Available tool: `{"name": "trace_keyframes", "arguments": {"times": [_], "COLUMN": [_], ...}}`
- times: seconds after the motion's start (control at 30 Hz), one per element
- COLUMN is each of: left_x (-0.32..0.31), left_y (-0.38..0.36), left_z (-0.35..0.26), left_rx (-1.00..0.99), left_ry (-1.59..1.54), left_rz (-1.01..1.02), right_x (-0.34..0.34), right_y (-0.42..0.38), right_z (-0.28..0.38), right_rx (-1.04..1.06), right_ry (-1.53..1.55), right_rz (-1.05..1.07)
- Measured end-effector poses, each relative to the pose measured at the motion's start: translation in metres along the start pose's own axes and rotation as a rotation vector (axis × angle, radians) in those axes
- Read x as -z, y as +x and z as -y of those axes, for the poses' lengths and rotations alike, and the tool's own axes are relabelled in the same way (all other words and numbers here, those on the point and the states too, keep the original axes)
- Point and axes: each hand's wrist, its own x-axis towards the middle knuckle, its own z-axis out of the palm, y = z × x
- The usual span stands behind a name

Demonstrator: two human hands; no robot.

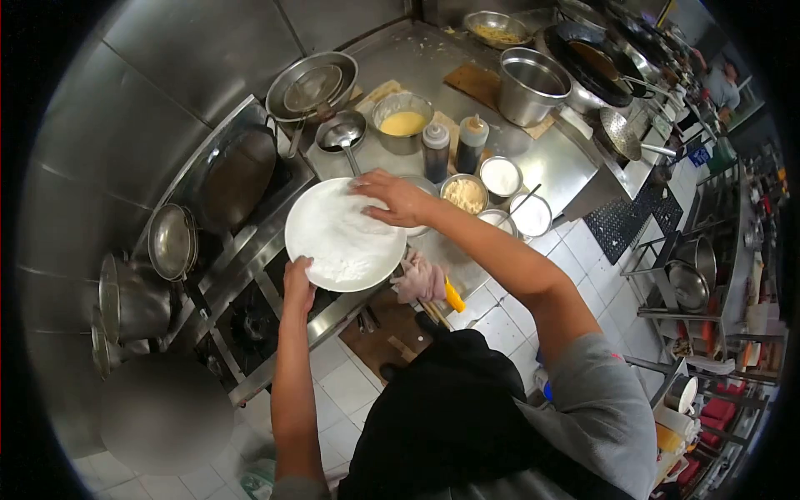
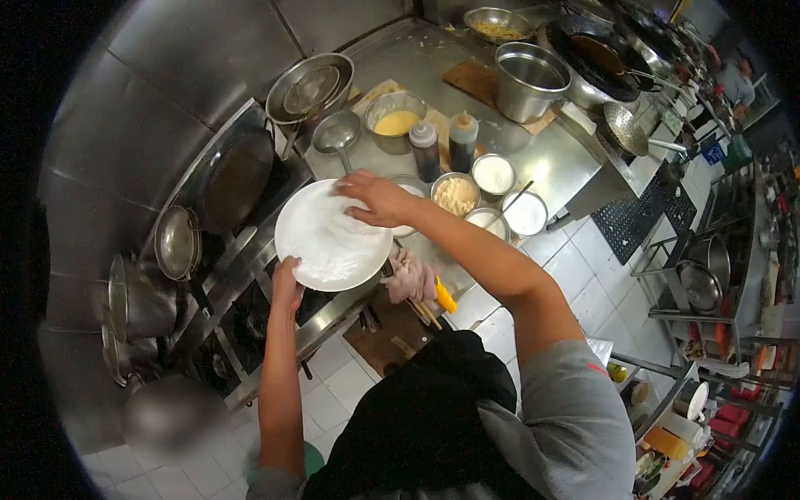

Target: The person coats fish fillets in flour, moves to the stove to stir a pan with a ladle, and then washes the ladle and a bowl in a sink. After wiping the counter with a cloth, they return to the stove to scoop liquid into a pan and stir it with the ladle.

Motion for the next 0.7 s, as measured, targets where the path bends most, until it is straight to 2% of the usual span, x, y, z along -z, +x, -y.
{"name": "trace_keyframes", "arguments": {"times": [0.07, 0.17, 0.2, 0.3, 0.37, 0.47, 0.6, 0.7], "left_x": [-0.005, -0.014, -0.029, -0.038, -0.043, -0.054, -0.050, -0.057], "left_y": [0.021, 0.043, 0.035, 0.047, 0.054, 0.056, 0.077, 0.077], "left_z": [-0.001, -0.010, -0.021, -0.030, -0.030, -0.040, -0.031, -0.024], "left_rx": [0.014, 0.028, 0.028, 0.039, -0.014, -0.044, -0.031, -0.112], "left_ry": [0.040, 0.220, 0.225, 0.300, 0.219, 0.299, 0.346, 0.384], "left_rz": [0.064, 0.138, 0.071, 0.052, 0.101, 0.036, 0.021, -0.058], "right_x": [-0.014, -0.026, -0.027, -0.026, -0.027, -0.028, -0.031, -0.035], "right_y": [0.021, 0.034, 0.033, 0.020, 0.007, -0.011, -0.030, -0.042], "right_z": [-0.019, -0.048, -0.054, -0.067, -0.072, -0.079, -0.085, -0.090], "right_rx": [0.233, 0.261, 0.262, 0.244, 0.172, 0.121, 0.089, 0.077], "right_ry": [0.007, -0.061, -0.056, -0.115, -0.110, -0.075, -0.067, -0.090], "right_rz": [0.062, 0.151, 0.150, 0.192, 0.174, 0.176, 0.175, 0.177]}}
